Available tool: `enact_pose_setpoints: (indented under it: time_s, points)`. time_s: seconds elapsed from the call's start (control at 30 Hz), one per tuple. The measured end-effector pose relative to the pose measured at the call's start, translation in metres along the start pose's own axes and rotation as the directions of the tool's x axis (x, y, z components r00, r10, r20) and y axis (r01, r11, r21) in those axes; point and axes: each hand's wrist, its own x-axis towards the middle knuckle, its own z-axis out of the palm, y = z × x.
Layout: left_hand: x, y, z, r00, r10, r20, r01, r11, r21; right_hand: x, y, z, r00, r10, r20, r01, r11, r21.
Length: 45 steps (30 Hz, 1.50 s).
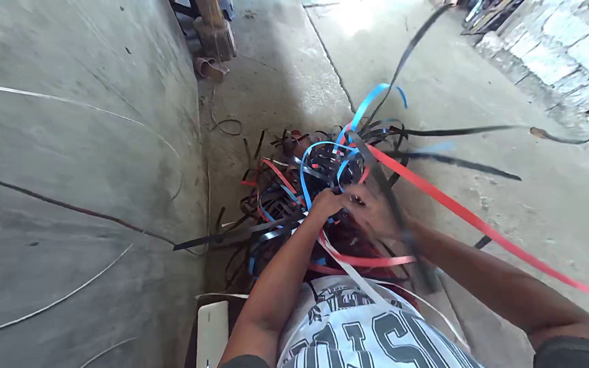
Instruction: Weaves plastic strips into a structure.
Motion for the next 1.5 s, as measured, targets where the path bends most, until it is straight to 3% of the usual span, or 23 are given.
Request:
enact_pose_setpoints:
  time_s: [0.03, 0.1, 0.17, 0.23, 0.33, 0.43, 0.57, 0.67, 0.77, 0.93, 1.07, 1.13, 1.23, 1.4, 1.5]
  points:
    - [-0.002, 0.000, 0.000, 1.000, 0.011, 0.021, -0.011, 1.000, -0.001, -0.004, 0.005, 0.006, 0.997, -0.028, 0.068, 0.025, 0.999, 0.043]
    - [-0.004, -0.004, 0.000, 0.999, 0.037, 0.036, -0.035, 0.998, -0.044, -0.006, 0.011, 0.011, 0.980, 0.139, 0.142, -0.152, 0.984, 0.088]
    - [0.002, -0.012, -0.002, 0.997, 0.071, 0.034, -0.066, 0.989, -0.133, 0.008, 0.012, 0.006, 0.865, 0.434, 0.250, -0.468, 0.878, 0.096]
    - [0.005, -0.017, -0.001, 0.992, 0.124, 0.016, -0.118, 0.970, -0.214, 0.017, 0.014, 0.005, 0.738, 0.577, 0.349, -0.634, 0.770, 0.068]
    - [0.008, -0.021, 0.005, 0.986, 0.166, -0.027, -0.168, 0.966, -0.199, 0.019, 0.012, 0.014, 0.624, 0.631, 0.460, -0.706, 0.708, -0.013]
    - [-0.007, -0.014, 0.003, 0.982, 0.181, -0.053, -0.188, 0.966, -0.178, 0.022, 0.013, 0.022, 0.616, 0.663, 0.426, -0.727, 0.686, -0.018]
    - [0.017, -0.034, 0.013, 0.953, 0.300, -0.052, -0.303, 0.922, -0.240, 0.027, 0.023, 0.025, 0.584, 0.728, 0.359, -0.746, 0.656, -0.117]
    - [0.016, -0.033, 0.011, 0.959, 0.282, -0.034, -0.281, 0.923, -0.264, 0.026, 0.021, 0.027, 0.568, 0.754, 0.329, -0.735, 0.645, -0.209]
    - [0.007, -0.024, 0.008, 0.961, 0.276, -0.011, -0.268, 0.919, -0.288, 0.017, 0.023, 0.030, 0.583, 0.761, 0.285, -0.776, 0.625, -0.082]
    - [-0.007, -0.010, 0.000, 0.953, 0.303, 0.002, -0.286, 0.903, -0.320, -0.010, 0.036, 0.052, 0.668, 0.743, 0.043, -0.672, 0.578, 0.462]
    - [-0.008, -0.007, -0.011, 0.991, 0.118, -0.069, -0.136, 0.906, -0.401, -0.006, 0.008, 0.050, 0.809, 0.552, -0.201, -0.457, 0.807, 0.375]
    - [-0.009, -0.008, -0.018, 0.994, 0.084, -0.076, -0.108, 0.900, -0.421, -0.004, 0.005, 0.049, 0.886, 0.427, -0.181, -0.357, 0.877, 0.320]
    - [-0.005, -0.012, -0.029, 0.988, 0.143, -0.058, -0.154, 0.875, -0.460, 0.002, 0.008, 0.036, 0.964, 0.265, 0.001, -0.251, 0.913, 0.323]
    - [-0.014, -0.020, -0.050, 0.947, 0.316, -0.059, -0.298, 0.795, -0.528, 0.018, 0.018, 0.016, 0.988, 0.103, 0.114, -0.136, 0.933, 0.334]
    - [-0.031, -0.030, -0.077, 0.871, 0.479, -0.107, -0.464, 0.734, -0.496, 0.020, 0.026, 0.012, 0.966, 0.050, 0.252, -0.133, 0.937, 0.322]
